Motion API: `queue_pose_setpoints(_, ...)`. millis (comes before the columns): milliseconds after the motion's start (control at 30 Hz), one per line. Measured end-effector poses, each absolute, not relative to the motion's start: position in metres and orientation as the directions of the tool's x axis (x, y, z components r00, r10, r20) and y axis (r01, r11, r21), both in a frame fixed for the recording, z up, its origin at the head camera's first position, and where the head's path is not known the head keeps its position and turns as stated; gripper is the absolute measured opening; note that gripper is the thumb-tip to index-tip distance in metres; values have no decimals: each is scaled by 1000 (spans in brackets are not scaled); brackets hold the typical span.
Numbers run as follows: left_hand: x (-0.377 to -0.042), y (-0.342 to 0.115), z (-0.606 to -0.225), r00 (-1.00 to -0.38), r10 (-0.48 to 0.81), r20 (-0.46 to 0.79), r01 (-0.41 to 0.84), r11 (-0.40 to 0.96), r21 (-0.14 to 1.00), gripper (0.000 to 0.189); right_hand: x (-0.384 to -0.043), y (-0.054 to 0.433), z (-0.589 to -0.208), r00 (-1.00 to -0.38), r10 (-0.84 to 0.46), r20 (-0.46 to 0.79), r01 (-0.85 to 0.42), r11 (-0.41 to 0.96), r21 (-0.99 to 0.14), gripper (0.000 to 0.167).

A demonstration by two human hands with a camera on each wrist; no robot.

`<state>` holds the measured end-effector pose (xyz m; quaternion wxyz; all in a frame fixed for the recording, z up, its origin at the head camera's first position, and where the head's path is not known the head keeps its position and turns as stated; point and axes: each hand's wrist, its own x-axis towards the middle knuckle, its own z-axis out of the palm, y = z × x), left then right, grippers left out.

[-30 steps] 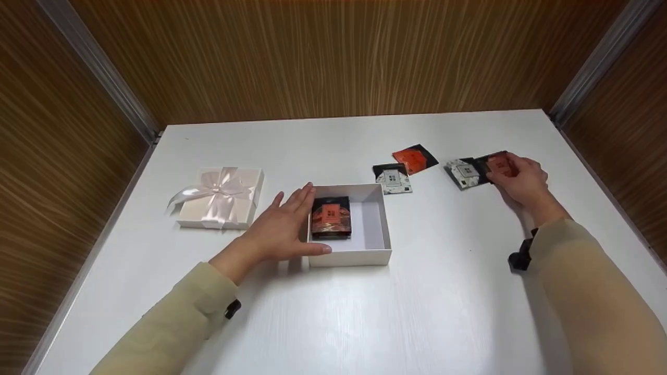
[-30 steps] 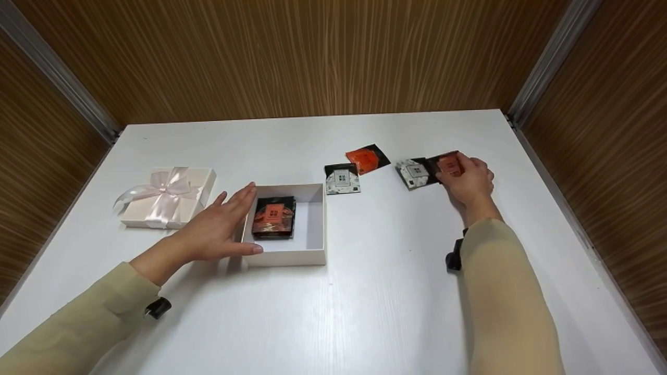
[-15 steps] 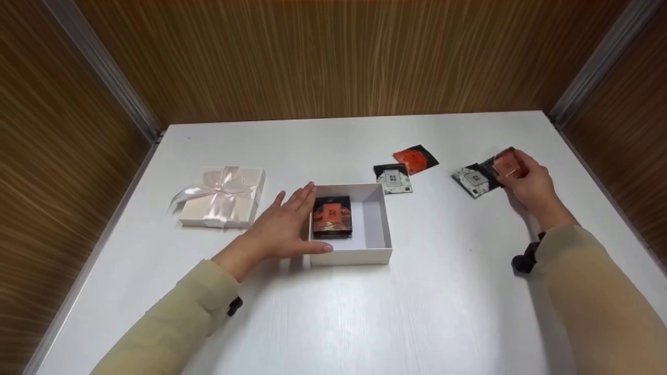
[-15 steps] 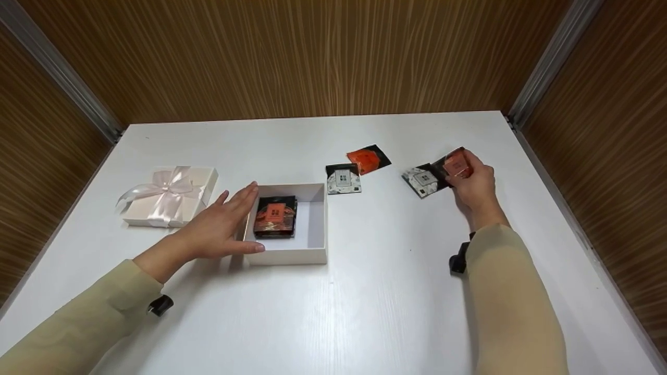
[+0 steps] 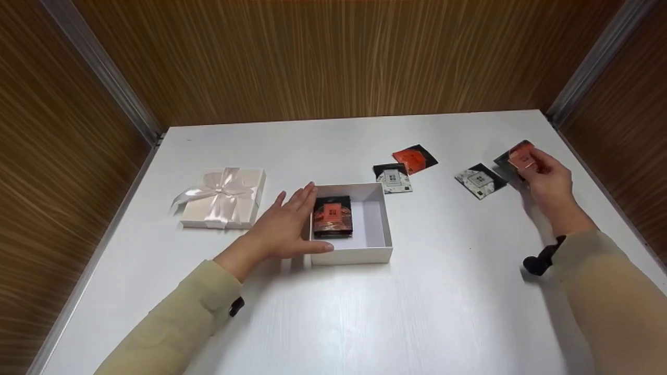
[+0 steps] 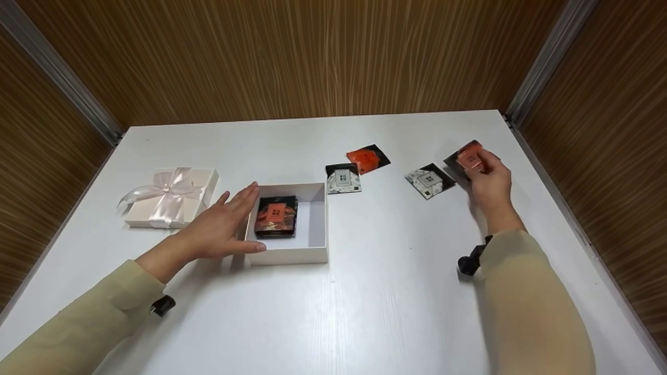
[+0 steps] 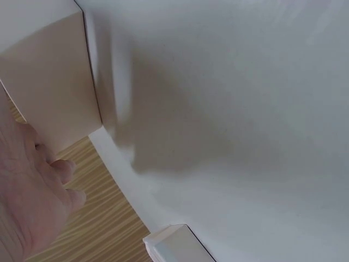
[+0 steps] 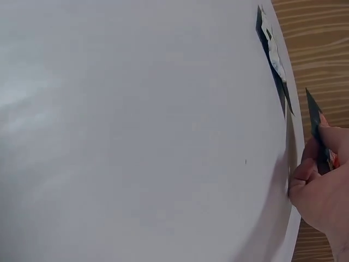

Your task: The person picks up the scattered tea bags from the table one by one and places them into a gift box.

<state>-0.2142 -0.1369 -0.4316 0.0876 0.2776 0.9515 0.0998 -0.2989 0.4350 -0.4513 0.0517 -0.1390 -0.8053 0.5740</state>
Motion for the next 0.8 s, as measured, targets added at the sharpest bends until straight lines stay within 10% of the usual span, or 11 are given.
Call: queue_pose_setpoints(800,-215,-137,-432,-831,548,-96,517,824,232,134,-268,296,-368,-978,-78,195,-209,452,-867,51)
